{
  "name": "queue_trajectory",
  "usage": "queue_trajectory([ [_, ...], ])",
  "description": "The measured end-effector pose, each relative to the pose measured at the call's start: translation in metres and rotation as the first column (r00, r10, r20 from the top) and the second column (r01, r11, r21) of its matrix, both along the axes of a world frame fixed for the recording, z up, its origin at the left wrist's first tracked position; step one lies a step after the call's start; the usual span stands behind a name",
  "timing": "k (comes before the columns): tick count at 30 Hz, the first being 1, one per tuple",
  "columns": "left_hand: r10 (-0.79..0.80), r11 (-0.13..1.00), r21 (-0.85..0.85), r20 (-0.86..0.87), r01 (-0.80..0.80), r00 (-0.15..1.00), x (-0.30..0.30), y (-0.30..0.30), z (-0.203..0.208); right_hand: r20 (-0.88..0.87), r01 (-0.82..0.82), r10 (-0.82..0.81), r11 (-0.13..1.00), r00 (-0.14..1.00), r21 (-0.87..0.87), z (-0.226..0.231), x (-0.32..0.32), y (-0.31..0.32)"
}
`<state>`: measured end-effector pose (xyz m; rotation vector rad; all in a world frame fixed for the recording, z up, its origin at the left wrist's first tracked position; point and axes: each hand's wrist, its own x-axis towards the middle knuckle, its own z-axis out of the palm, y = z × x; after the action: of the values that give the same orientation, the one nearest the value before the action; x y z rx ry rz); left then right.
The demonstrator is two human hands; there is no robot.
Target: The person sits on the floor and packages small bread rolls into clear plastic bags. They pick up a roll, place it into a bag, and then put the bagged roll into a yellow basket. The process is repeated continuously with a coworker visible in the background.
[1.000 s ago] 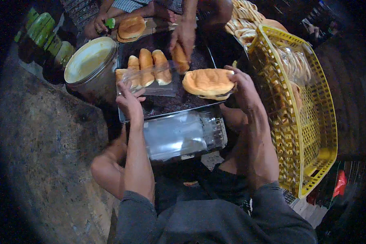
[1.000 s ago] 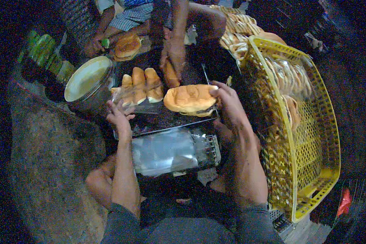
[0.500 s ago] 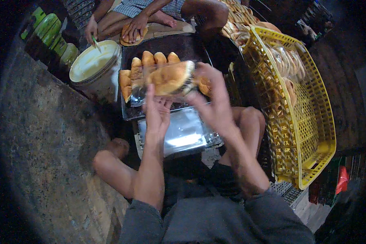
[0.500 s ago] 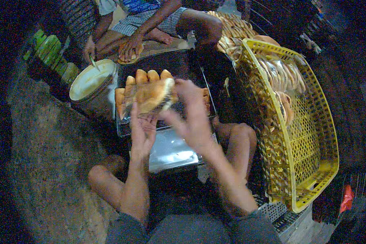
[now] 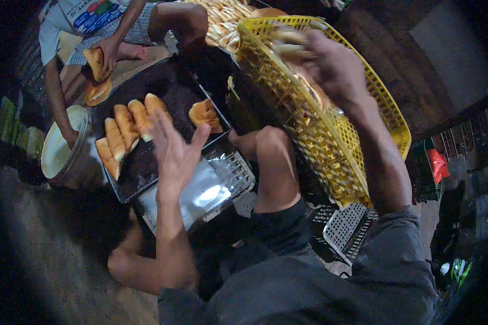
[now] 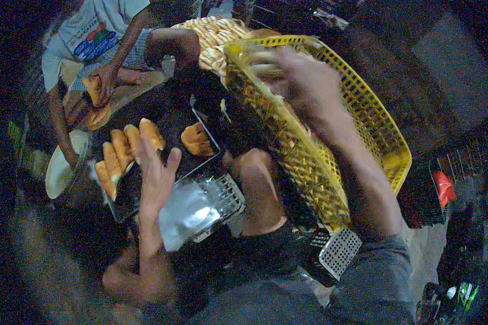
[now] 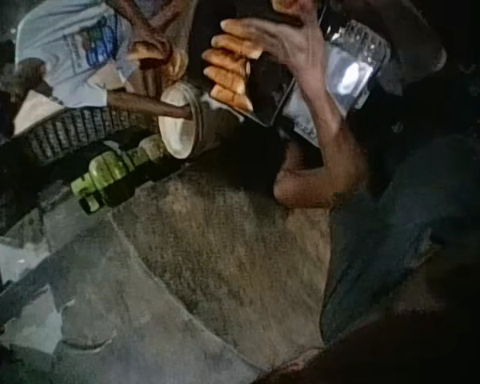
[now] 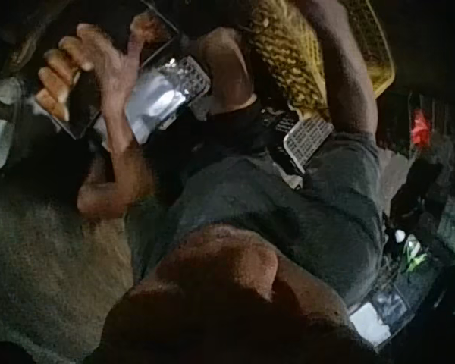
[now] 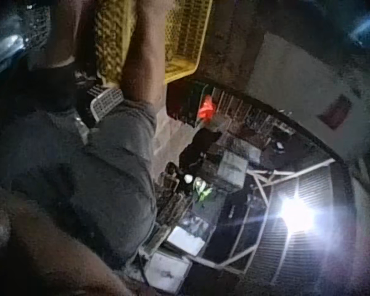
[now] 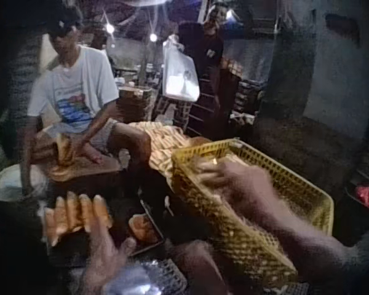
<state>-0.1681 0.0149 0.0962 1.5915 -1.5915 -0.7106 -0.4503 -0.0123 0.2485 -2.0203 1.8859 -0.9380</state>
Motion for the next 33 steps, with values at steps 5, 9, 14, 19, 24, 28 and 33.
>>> queue_trajectory([
  [5, -0.05, 0.988, 0.148, 0.092, 0.036, 0.995, 0.004, 0.0, -0.039, -0.717, 0.418, -0.246, 0.906, 0.652, 0.069, -0.054, -0.175, -0.042],
  [9, 0.074, 0.992, 0.107, -0.01, -0.073, 0.997, 0.041, 0.007, -0.081, -0.166, 0.302, -0.257, 0.875, 0.952, 0.379, -0.054, -0.21, -0.098],
  [14, 0.262, 0.951, 0.18, -0.04, -0.251, 0.964, 0.077, 0.013, -0.066, 0.6, -0.018, 0.015, 1.0, 0.8, -0.001, 0.026, -0.136, -0.196],
  [19, 0.326, 0.943, 0.125, -0.165, -0.308, 0.931, 0.08, 0.004, -0.051, 0.841, -0.675, 0.405, 0.735, 0.358, -0.066, 0.08, -0.083, -0.222],
  [24, 0.313, 0.947, 0.13, -0.161, -0.294, 0.936, 0.108, 0.022, -0.037, 0.889, -0.644, 0.358, 0.758, 0.285, -0.099, 0.056, -0.046, -0.232],
  [28, 0.204, 0.967, 0.228, -0.423, -0.114, 0.883, 0.069, 0.007, -0.023, 0.74, -0.379, 0.343, 0.916, 0.578, -0.128, 0.069, -0.027, -0.17],
  [33, 0.01, 0.984, 0.122, -0.77, 0.132, 0.638, 0.03, 0.03, -0.015, 0.697, -0.204, 0.346, 0.937, 0.628, -0.282, -0.026, 0.066, -0.027],
])
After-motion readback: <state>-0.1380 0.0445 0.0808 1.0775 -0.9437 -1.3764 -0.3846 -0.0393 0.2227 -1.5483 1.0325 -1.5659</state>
